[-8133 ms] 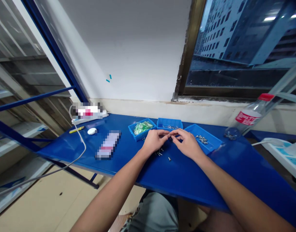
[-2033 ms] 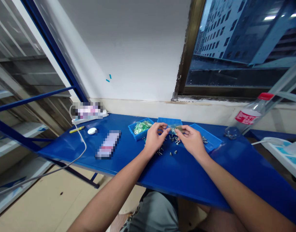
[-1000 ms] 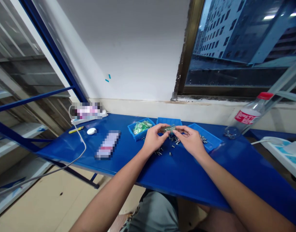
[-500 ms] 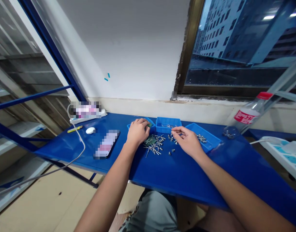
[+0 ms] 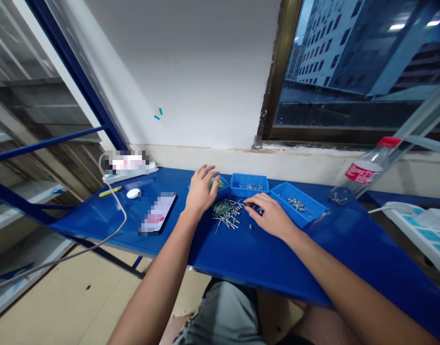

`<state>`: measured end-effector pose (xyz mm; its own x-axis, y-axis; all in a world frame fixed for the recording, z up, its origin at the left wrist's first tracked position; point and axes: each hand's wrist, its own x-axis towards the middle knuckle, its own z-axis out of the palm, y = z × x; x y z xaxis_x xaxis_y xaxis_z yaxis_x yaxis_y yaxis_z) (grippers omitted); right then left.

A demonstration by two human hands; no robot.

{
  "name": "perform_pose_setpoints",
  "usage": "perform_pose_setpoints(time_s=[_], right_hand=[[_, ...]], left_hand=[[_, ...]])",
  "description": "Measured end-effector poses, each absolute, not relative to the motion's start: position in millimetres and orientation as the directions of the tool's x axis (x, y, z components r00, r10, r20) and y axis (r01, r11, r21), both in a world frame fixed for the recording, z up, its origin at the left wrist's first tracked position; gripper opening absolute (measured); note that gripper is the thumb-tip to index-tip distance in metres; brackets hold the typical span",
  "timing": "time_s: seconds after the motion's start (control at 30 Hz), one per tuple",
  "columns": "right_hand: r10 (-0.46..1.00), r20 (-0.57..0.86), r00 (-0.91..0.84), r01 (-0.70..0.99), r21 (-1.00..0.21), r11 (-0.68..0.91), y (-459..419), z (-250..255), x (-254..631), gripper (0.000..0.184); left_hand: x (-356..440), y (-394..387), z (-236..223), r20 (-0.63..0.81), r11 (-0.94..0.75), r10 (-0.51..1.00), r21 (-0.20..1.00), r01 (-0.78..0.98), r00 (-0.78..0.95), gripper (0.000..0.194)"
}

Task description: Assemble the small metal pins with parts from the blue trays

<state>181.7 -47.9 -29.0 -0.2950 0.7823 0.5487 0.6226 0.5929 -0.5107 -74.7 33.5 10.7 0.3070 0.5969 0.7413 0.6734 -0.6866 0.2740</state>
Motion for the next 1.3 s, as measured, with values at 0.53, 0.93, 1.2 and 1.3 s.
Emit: perform_pose_setpoints(time_s=[0.53, 0.93, 1.2, 1.3], right_hand=[[0.671, 0.460, -0.582, 0.639, -0.252, 0.727, -52, -35, 142, 0.036], [0.777, 0.627, -0.062, 0.542, -0.632, 0.554, -45, -22, 165, 0.027], [0.887, 0.444, 0.124, 0.187, -0.889, 0.419, -36, -35, 169, 0.028], [0.896, 0.417, 0.153, 0.069, -0.909, 0.412, -35, -33, 168, 0.041]], left_hand=[[-61, 13, 3, 0.758, -0.784, 0.545, 0.309, 0.538, 0.359, 0.027], [-38, -5, 0, 0.709, -0.825, 0.562, 0.447, 0.345, 0.426, 0.039], [-30, -1, -13, 0.551, -0.692, 0.715, 0.646, 0.322, 0.431, 0.054], [-28, 1, -15, 0.517, -0.624, 0.759, 0.751, 0.216, 0.396, 0.048]])
